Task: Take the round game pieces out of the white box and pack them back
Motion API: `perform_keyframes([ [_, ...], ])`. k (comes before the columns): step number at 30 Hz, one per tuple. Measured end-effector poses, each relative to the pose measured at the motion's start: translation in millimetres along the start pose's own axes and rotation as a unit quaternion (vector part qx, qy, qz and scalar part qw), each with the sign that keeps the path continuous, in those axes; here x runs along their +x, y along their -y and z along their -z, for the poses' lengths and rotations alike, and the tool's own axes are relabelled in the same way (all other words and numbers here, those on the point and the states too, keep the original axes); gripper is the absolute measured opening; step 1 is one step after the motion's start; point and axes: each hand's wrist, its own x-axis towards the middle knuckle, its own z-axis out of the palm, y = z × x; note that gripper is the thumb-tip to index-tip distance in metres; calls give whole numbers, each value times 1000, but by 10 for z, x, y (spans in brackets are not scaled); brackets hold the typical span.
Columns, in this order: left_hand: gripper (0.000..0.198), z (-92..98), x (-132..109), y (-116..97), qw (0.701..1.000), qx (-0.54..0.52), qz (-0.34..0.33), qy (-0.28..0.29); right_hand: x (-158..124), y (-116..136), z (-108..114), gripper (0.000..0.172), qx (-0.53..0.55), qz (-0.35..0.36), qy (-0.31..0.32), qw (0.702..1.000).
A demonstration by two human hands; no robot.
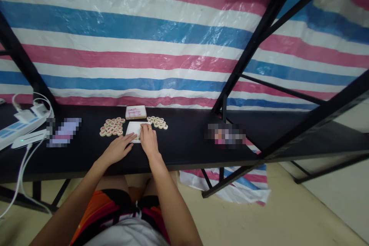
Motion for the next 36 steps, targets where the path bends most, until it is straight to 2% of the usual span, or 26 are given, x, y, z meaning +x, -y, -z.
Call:
perform_keyframes([
  [6,39,40,3,-33,1000,-15,5,-5,-14,-9,-5,28,17,-31,-13,999],
  [11,33,73,6,-40,999,-52,7,-8,-7,-5,-12,27,-3,-17,8,1000],
  [17,36,60,11,-15,999,-54,-2,3,-12,-20,-35,25,-25,19,26,999],
  [23,33,72,4,-32,998,-58,4,-6,-35,5,12,22,-16,6,28,999],
  [25,33,69,-3,-32,998,-65,2,-11,-39,-16,29,21,11,-16,5,1000],
  [27,33,65,-13,-30,997,-70,3,-16,-37,-69,43,19,53,-54,-43,996],
  [31,33,55,-34,-26,997,-65,21,-30,-23,-218,61,19,135,-134,-137,972],
  [34,33,40,-45,-15,997,-62,29,-32,-18,-278,60,17,154,-156,-154,963],
  [36,32,28,-47,-5,997,-63,28,-31,-22,-264,54,14,142,-138,-147,969],
])
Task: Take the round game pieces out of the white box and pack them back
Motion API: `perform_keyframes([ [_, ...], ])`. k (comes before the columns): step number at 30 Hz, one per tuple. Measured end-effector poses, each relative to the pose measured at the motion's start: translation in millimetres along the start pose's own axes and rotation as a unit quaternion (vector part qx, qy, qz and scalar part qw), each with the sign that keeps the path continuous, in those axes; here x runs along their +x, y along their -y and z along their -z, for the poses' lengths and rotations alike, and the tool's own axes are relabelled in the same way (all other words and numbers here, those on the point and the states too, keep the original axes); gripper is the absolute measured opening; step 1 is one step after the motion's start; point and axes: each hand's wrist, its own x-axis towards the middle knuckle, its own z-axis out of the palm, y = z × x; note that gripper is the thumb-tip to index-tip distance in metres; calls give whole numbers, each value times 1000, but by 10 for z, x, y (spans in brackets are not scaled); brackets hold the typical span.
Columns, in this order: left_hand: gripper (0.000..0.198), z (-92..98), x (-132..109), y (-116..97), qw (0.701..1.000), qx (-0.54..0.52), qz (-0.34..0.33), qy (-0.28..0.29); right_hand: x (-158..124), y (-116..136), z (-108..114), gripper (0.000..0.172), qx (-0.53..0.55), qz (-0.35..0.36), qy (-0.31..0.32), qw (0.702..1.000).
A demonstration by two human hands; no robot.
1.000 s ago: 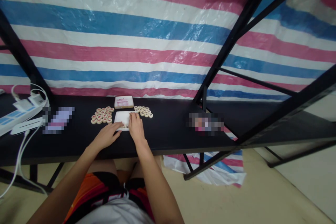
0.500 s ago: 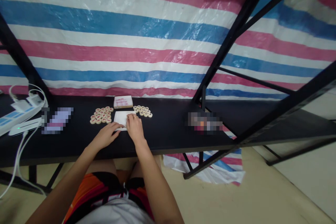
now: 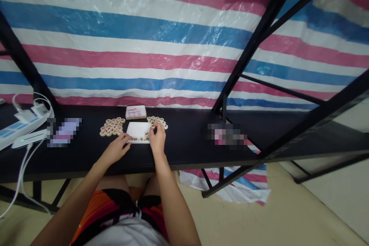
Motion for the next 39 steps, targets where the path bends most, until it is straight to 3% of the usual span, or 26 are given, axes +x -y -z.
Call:
perform_keyframes([
  [5,30,-11,10,9,1000,-13,2,3,-75,130,-37,13,-54,115,122,984],
  [10,29,2,14,-5,1000,-13,-3,-1,-117,229,-38,14,-165,152,198,954],
  [23,28,10,12,-25,999,-23,10,-22,-131,230,-27,30,-222,136,161,952],
  [30,25,21,1,-28,997,-48,17,-51,-85,139,1,28,-181,24,69,981],
  [35,21,13,7,-5,998,-47,14,-38,-111,203,7,26,-169,112,150,968],
  [39,21,16,16,-6,999,-42,4,-22,-126,267,20,32,-217,113,182,953],
])
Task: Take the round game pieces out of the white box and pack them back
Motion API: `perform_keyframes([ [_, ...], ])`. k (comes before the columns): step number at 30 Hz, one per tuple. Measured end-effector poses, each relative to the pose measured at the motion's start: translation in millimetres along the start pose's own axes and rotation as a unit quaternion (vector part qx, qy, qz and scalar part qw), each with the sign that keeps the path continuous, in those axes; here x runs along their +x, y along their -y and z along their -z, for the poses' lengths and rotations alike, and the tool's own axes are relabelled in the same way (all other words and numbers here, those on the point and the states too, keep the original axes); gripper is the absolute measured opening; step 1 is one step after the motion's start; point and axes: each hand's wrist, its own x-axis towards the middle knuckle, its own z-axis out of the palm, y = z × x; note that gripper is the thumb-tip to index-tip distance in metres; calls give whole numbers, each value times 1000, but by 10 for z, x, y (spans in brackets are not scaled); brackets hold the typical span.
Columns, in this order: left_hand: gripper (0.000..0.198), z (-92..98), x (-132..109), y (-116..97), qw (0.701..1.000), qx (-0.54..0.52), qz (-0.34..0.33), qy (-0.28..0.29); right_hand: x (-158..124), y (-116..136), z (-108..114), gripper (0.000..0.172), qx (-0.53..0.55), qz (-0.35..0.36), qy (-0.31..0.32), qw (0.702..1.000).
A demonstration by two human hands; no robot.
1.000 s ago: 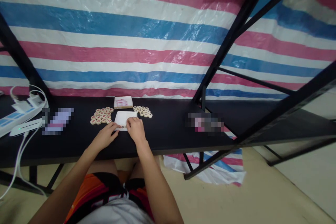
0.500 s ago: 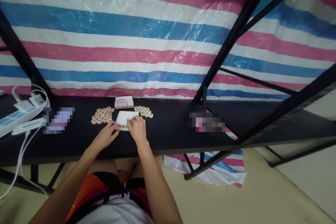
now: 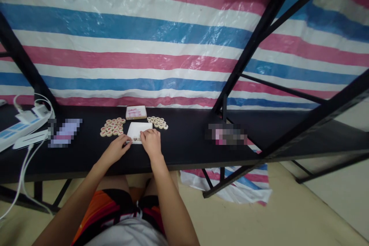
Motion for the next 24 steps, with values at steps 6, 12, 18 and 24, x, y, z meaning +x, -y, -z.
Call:
perform_keyframes([
  [6,28,-8,-7,-6,1000,19,-14,6,10,6,24,33,-22,-16,9,1000],
  [12,33,-36,-19,21,999,40,-24,11,12,-10,4,30,-24,-25,-14,999],
  [18,32,-23,-11,12,999,30,-25,18,-10,1,6,34,-11,6,-40,999],
  [24,32,-20,-18,24,999,15,-28,13,-24,38,12,41,-28,13,-15,999],
])
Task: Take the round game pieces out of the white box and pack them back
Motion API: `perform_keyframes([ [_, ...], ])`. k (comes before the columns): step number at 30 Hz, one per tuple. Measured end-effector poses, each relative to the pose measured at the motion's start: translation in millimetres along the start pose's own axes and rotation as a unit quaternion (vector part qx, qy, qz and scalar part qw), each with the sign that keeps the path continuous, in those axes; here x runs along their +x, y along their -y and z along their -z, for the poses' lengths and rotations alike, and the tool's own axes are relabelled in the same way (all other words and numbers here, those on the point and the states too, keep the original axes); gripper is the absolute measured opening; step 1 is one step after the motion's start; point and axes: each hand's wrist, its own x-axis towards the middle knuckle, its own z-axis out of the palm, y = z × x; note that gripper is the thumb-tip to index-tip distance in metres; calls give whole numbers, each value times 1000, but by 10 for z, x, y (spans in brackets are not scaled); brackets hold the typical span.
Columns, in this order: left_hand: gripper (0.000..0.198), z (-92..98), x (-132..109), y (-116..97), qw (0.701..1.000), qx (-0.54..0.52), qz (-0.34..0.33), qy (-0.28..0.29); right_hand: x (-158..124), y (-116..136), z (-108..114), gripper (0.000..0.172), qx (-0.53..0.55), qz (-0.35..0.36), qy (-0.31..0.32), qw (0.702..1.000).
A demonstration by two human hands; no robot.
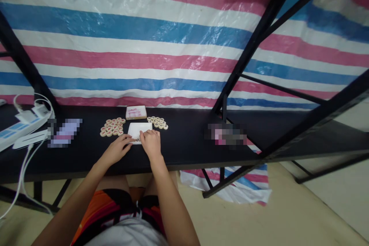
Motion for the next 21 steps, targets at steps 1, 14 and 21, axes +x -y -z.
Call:
perform_keyframes([
  [1,32,0,-1,3,1000,-1,2,0,2,2,0,41,-1,-4,0,1000],
  [14,32,49,-8,-82,999,7,51,-12,10,-215,-75,30,36,-194,-87,976],
  [21,23,19,3,-33,999,-24,32,-31,118,-528,59,36,-36,-170,-8,985],
])
